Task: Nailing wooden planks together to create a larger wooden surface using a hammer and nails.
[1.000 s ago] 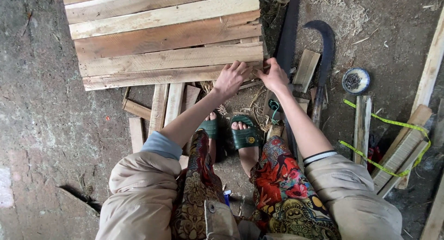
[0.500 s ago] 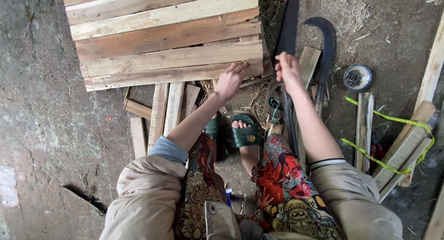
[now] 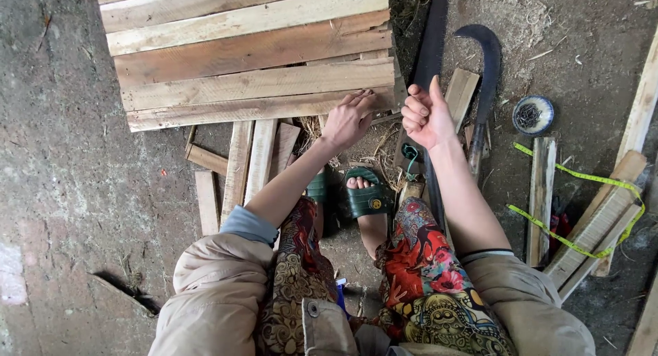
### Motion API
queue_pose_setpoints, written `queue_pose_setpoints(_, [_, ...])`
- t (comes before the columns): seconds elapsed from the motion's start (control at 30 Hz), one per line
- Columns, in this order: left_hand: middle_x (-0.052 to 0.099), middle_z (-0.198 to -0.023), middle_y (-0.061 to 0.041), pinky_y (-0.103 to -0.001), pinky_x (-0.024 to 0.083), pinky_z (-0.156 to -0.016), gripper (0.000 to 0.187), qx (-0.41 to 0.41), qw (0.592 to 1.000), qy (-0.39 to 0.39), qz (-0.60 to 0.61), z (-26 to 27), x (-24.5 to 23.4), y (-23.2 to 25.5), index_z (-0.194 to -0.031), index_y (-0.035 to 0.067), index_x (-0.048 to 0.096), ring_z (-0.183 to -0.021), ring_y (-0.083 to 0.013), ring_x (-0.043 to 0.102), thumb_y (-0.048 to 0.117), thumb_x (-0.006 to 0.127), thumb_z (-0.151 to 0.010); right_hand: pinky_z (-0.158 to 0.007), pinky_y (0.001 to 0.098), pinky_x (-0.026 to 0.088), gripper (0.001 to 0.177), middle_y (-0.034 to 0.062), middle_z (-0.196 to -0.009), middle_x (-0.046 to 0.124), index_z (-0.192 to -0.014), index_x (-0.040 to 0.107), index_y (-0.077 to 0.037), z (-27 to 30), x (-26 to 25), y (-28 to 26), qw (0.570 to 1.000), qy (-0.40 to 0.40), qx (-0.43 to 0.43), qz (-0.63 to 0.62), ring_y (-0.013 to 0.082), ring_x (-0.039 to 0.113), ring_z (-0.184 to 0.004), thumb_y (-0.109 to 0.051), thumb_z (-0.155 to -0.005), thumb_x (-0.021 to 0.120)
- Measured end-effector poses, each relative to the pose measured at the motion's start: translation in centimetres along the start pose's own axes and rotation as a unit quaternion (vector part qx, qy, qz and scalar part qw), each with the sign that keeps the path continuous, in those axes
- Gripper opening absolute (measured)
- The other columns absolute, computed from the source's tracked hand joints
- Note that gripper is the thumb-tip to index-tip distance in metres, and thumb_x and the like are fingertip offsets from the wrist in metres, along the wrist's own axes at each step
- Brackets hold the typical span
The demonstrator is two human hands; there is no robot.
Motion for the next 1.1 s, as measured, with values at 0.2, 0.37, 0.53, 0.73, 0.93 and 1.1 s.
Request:
queue_pose_setpoints(0.2, [0.072, -0.128, -0.007, -0.055, 0.055, -0.098, 0.039, -0.103, 0.985, -0.041, 0.134, -0.3, -0.2, -2.3, -0.133, 0.032, 0.061, -0.120, -0.0372, 0.065, 0.053, 0.055, -0.100, -0.035, 0.0185, 0.020, 0.057, -0.0070, -0.055, 0.028, -0.097, 0.063, -0.014, -1.2, -1.2, 2.1, 0.982, 0.128, -0.035, 0.131, 0.0050, 0.027, -0.041, -0.066, -0.100, 0.039])
queue_pose_setpoints(0.37, [0.072, -0.127, 0.006, -0.053, 0.052, -0.102, 0.024, -0.133, 0.956, -0.065, 0.254, 0.0, 1.1, -3.8, -0.118, 0.048, 0.072, -0.130, -0.0308, 0.057, 0.056, 0.062, -0.097, -0.034, 0.0177, 0.023, 0.059, -0.0043, -0.053, 0.035, -0.095, 0.062, -0.013, -1.6, -0.5, 2.6, 0.955, 0.192, -0.077, 0.214, 0.0049, 0.033, -0.039, -0.068, -0.098, 0.041])
queue_pose_setpoints(0.53, [0.073, -0.122, -0.004, -0.057, 0.042, -0.112, 0.019, -0.142, 0.925, -0.051, 0.350, 0.2, 0.3, -3.3, -0.111, 0.031, 0.078, -0.135, -0.0345, 0.051, 0.040, 0.070, -0.096, -0.034, 0.0180, 0.024, 0.064, -0.0009, -0.054, 0.037, -0.096, 0.061, -0.012, -2.6, 0.1, 3.4, 0.955, 0.201, -0.061, 0.211, 0.0066, 0.033, -0.038, -0.071, -0.096, 0.039])
queue_pose_setpoints(0.73, [0.072, -0.124, -0.018, -0.055, 0.031, -0.119, 0.017, -0.111, 0.856, 0.000, 0.505, 0.1, -1.1, -3.0, -0.110, 0.012, 0.079, -0.135, -0.0371, 0.050, 0.022, 0.069, -0.100, -0.039, 0.0195, 0.031, 0.042, 0.0100, -0.083, 0.067, -0.116, 0.064, -0.015, -2.4, 0.5, 2.2, 0.961, 0.200, -0.080, 0.172, 0.0093, 0.047, -0.047, -0.052, -0.103, 0.046])
queue_pose_setpoints(0.93, [0.072, -0.124, -0.013, -0.046, 0.037, -0.116, 0.020, -0.130, 0.795, 0.024, 0.592, 0.2, -2.9, -2.9, -0.108, 0.007, 0.078, -0.128, -0.0223, 0.055, 0.021, 0.064, -0.105, -0.052, 0.0177, 0.044, 0.019, 0.0075, -0.093, 0.068, -0.120, 0.069, -0.010, -2.2, -0.5, 3.5, 0.940, 0.186, -0.108, 0.265, 0.0090, 0.057, -0.066, -0.014, -0.106, 0.057])
queue_pose_setpoints(1.1, [0.072, -0.126, -0.011, -0.043, 0.040, -0.114, 0.022, -0.138, 0.789, 0.018, 0.599, 0.2, -4.7, -1.8, -0.108, 0.008, 0.078, -0.125, -0.0168, 0.053, 0.023, 0.063, -0.106, -0.054, 0.0178, 0.048, 0.021, 0.0062, -0.095, 0.063, -0.124, 0.069, -0.008, -2.3, 0.1, 3.6, 0.934, 0.171, -0.113, 0.293, 0.0083, 0.058, -0.071, -0.013, -0.105, 0.062])
Point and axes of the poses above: each hand's wrist, its own z-axis away from the middle knuckle, its own x-axis out of the palm, y = z × x, the point moved 8 cm from there along -z, towards the middle knuckle
